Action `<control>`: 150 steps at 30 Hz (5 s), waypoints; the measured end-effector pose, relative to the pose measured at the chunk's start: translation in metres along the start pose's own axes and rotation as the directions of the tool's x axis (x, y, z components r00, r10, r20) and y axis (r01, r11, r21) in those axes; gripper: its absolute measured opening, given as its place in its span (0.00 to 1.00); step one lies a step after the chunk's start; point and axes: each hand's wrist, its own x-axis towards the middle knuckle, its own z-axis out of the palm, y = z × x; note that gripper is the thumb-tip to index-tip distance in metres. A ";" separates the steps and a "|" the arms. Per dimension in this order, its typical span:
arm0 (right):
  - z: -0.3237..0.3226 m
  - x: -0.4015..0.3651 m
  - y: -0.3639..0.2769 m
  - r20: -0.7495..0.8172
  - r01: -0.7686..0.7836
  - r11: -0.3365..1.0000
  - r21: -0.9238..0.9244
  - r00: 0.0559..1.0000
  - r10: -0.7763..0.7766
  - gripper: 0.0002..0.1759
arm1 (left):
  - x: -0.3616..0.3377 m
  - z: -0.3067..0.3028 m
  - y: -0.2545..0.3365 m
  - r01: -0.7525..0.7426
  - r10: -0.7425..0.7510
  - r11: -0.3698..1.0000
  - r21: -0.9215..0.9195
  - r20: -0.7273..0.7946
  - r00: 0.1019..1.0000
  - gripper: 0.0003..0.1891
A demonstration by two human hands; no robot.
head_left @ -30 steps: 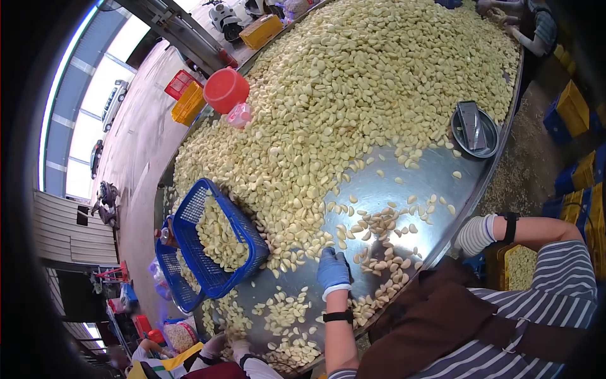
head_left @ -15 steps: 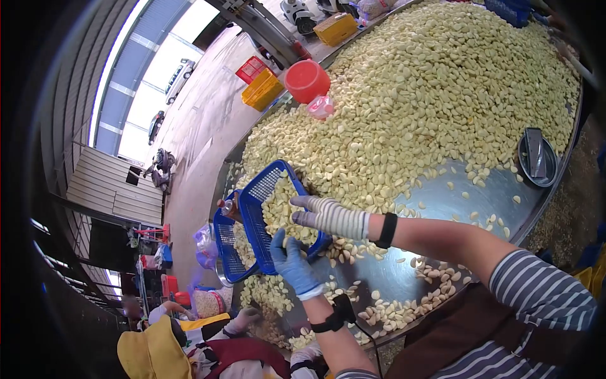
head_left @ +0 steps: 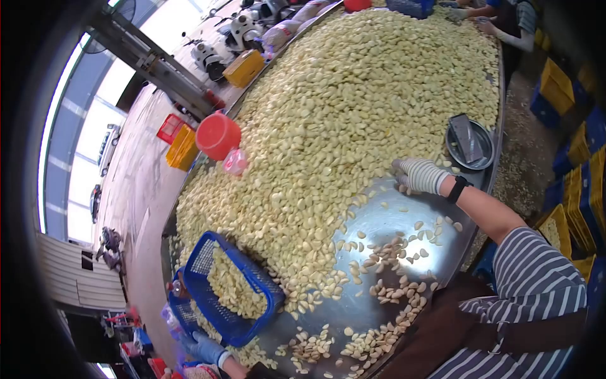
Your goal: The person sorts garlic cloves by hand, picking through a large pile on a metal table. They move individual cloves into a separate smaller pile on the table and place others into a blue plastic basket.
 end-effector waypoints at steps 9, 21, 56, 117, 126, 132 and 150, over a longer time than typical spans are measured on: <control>0.167 -0.090 -0.044 0.700 0.500 0.797 -0.340 0.700 -0.140 0.36 | -0.290 0.090 0.296 -0.468 0.684 0.724 -0.506 0.615 0.392 0.25; 0.094 0.056 -0.042 -0.127 0.318 0.869 -0.379 0.912 -0.389 0.12 | -0.274 0.036 0.069 -0.079 -0.213 0.911 0.404 0.629 0.748 0.32; -0.039 0.129 -0.016 -0.038 0.081 0.263 0.962 0.986 -0.161 0.06 | -0.238 0.076 0.197 0.125 0.029 0.987 -0.102 0.875 0.482 0.15; -0.287 0.361 -0.018 -0.289 -0.034 0.658 -0.752 0.915 -0.282 0.19 | -0.025 0.390 0.542 -0.280 0.463 0.883 -0.377 0.802 0.379 0.37; -0.157 0.312 -0.003 -0.011 0.051 0.827 -0.561 0.998 -0.069 0.15 | -0.120 0.337 0.470 -0.097 0.321 0.941 -0.324 0.946 -0.047 0.39; -0.004 0.274 0.034 0.211 0.047 0.998 0.032 0.976 -0.053 0.21 | -0.154 0.260 0.346 0.200 0.260 0.953 -0.227 0.953 -0.157 0.42; 0.099 -0.014 -0.102 0.252 -0.057 0.661 0.748 0.946 -0.204 0.18 | -0.325 -0.118 0.097 0.109 -0.059 0.993 0.052 0.996 0.065 0.22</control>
